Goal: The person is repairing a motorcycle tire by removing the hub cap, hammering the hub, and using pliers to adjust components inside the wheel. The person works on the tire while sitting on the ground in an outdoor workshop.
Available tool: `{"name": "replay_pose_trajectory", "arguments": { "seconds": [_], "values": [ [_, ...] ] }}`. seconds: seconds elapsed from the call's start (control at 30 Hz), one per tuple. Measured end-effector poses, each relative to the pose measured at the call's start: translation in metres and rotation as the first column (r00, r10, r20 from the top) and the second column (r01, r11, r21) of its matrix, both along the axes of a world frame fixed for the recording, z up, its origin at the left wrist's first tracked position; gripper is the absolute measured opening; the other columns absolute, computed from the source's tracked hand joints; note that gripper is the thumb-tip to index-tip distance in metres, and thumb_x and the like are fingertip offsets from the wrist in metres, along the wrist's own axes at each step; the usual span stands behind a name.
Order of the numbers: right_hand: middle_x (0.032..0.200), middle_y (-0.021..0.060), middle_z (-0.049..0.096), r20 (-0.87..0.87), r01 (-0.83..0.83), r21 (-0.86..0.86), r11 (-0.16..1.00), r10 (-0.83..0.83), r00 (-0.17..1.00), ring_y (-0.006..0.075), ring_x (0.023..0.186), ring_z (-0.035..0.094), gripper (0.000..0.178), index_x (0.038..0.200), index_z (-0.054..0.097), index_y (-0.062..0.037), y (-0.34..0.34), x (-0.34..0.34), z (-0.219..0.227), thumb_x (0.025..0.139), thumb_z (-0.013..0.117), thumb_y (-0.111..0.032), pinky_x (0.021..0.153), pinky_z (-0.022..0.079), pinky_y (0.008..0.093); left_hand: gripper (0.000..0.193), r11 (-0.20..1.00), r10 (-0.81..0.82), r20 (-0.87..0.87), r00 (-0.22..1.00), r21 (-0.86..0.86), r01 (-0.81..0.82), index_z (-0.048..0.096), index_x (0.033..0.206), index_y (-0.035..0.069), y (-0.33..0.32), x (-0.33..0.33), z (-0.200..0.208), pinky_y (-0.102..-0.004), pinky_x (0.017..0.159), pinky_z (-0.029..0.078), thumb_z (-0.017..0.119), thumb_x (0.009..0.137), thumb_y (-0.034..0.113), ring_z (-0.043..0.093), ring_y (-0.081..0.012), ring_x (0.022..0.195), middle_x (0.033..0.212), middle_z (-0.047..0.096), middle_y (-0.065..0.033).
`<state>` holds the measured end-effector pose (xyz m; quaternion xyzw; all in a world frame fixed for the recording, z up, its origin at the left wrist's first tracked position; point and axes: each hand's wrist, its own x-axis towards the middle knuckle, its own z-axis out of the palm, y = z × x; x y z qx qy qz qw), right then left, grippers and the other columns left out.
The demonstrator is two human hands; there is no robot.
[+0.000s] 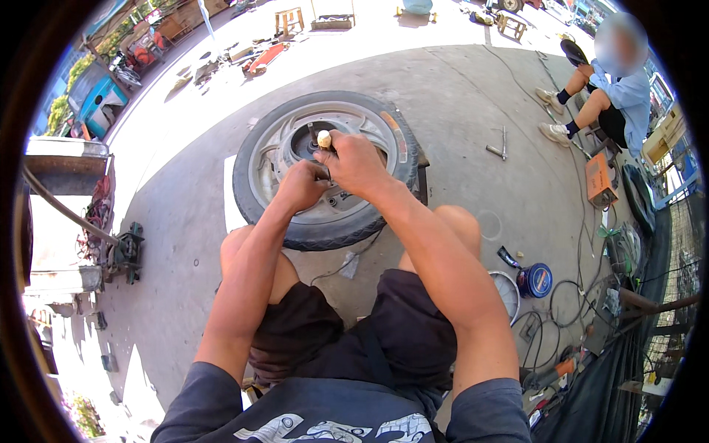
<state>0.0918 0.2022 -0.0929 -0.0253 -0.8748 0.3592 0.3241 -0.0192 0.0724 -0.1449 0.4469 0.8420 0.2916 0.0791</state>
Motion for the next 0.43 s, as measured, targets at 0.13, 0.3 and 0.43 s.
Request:
{"name": "replay_pose_trajectory", "arguments": {
  "seconds": [0.13,0.3,0.43],
  "values": [
    [0.072,0.0212,0.062,-0.012,0.008,0.01,1.0,-0.008,1.0,0.0417,0.069,0.059,0.023,0.089,0.063,0.0011,0.001,0.001,-0.004,0.087,0.071,-0.02,0.063,0.044,0.0461,0.02,1.0,0.004,-0.007,1.0,-0.021,-0.004,0.077,0.088,0.004,0.001,0.002,0.001,-0.0458,0.076,0.054,0.066,0.074,0.013,0.069,-0.0394,0.081,0.082,0.069,-0.0238],
    [0.071,0.021,0.062,-0.008,-0.011,-0.005,1.0,0.011,1.0,0.0412,0.069,0.059,0.024,0.087,0.062,0.0017,0.001,-0.003,-0.009,0.087,0.071,-0.021,0.062,0.044,0.0459,0.019,0.999,0.013,-0.013,1.0,-0.033,-0.014,0.076,0.087,0.003,0.0,0.002,0.001,-0.0481,0.077,0.054,0.065,0.073,0.012,0.068,-0.0414,0.081,0.082,0.068,-0.0251],
    [0.071,0.0209,0.063,0.007,-0.011,-0.018,1.0,0.011,1.0,0.0406,0.069,0.06,0.024,0.088,0.063,0.0016,0.002,-0.003,-0.012,0.087,0.071,-0.021,0.063,0.044,0.0458,0.019,0.999,0.035,0.001,0.999,-0.036,-0.034,0.078,0.087,0.005,-0.001,0.002,-0.001,-0.0456,0.079,0.055,0.067,0.073,0.013,0.069,-0.0395,0.085,0.084,0.07,-0.0236]
  ]
}}
